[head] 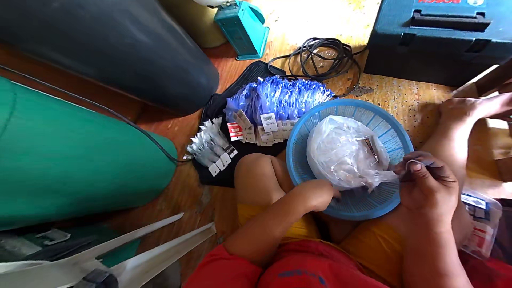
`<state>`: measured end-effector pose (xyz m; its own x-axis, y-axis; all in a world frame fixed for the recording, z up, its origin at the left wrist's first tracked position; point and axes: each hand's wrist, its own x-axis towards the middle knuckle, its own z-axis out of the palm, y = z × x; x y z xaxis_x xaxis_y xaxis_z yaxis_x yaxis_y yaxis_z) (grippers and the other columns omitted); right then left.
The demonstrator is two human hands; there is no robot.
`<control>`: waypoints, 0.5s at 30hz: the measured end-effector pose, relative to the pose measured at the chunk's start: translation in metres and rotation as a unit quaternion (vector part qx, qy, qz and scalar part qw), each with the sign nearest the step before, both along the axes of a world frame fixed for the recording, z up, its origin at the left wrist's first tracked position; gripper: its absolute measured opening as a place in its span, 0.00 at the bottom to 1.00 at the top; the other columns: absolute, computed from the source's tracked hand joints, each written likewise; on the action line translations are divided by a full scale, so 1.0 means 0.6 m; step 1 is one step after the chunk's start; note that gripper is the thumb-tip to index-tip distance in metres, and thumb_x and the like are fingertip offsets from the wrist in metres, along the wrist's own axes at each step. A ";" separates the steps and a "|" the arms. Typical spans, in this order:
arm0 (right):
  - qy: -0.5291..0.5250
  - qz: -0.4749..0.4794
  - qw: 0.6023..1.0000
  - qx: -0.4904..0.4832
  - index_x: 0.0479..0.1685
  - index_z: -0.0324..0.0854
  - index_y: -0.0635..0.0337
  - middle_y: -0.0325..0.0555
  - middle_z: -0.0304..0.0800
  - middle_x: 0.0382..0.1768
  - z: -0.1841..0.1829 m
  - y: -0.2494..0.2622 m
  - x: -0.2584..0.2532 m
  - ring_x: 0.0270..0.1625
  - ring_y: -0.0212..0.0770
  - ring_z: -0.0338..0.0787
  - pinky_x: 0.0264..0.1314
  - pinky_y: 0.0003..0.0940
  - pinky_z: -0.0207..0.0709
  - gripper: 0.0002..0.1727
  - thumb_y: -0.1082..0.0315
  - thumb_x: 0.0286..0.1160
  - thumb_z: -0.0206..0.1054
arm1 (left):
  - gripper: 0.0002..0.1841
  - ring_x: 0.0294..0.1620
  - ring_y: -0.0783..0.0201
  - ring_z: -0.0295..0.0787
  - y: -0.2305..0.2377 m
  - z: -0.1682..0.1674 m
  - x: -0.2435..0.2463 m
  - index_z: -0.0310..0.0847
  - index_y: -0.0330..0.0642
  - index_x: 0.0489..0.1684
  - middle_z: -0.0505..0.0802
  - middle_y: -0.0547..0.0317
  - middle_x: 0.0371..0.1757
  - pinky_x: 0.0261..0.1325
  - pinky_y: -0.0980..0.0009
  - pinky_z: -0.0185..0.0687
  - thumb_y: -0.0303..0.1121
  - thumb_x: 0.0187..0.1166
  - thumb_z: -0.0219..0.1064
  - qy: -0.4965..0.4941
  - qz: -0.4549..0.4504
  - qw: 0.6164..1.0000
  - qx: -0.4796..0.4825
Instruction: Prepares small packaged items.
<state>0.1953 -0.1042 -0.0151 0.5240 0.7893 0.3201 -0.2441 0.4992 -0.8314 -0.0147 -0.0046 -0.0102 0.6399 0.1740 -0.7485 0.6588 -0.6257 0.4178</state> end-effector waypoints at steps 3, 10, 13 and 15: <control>0.011 -0.014 1.000 -0.006 0.41 0.93 0.46 0.35 0.95 0.42 -0.001 -0.001 0.004 0.36 0.31 0.92 0.42 0.26 0.90 0.03 0.64 0.74 0.76 | 0.24 0.78 0.36 0.74 0.000 -0.029 -0.002 0.88 0.53 0.67 0.80 0.39 0.77 0.75 0.35 0.72 0.18 0.78 0.61 -0.003 -0.014 1.000 0.009; -0.012 0.042 0.993 -0.112 0.39 0.93 0.48 0.36 0.95 0.40 0.002 -0.010 0.019 0.28 0.27 0.87 0.32 0.22 0.85 0.07 0.72 0.73 0.72 | 0.17 0.65 0.43 0.86 0.018 0.010 0.006 0.88 0.34 0.55 0.90 0.40 0.60 0.70 0.41 0.77 0.41 0.84 0.65 -0.115 -0.002 0.993 -0.022; -0.141 0.186 0.958 -0.166 0.39 0.92 0.50 0.36 0.94 0.56 -0.004 -0.015 0.026 0.36 0.26 0.91 0.35 0.23 0.88 0.06 0.71 0.73 0.70 | 0.15 0.57 0.50 0.90 0.025 0.070 0.001 0.88 0.34 0.52 0.93 0.44 0.51 0.66 0.48 0.81 0.38 0.86 0.64 -0.245 0.027 0.969 -0.024; -0.218 0.295 0.917 -0.158 0.39 0.92 0.52 0.36 0.89 0.66 0.000 -0.009 0.016 0.44 0.23 0.92 0.42 0.21 0.88 0.05 0.70 0.74 0.70 | 0.15 0.56 0.52 0.90 0.032 0.100 -0.001 0.88 0.34 0.51 0.93 0.45 0.49 0.65 0.52 0.81 0.38 0.87 0.63 -0.300 0.028 0.953 -0.013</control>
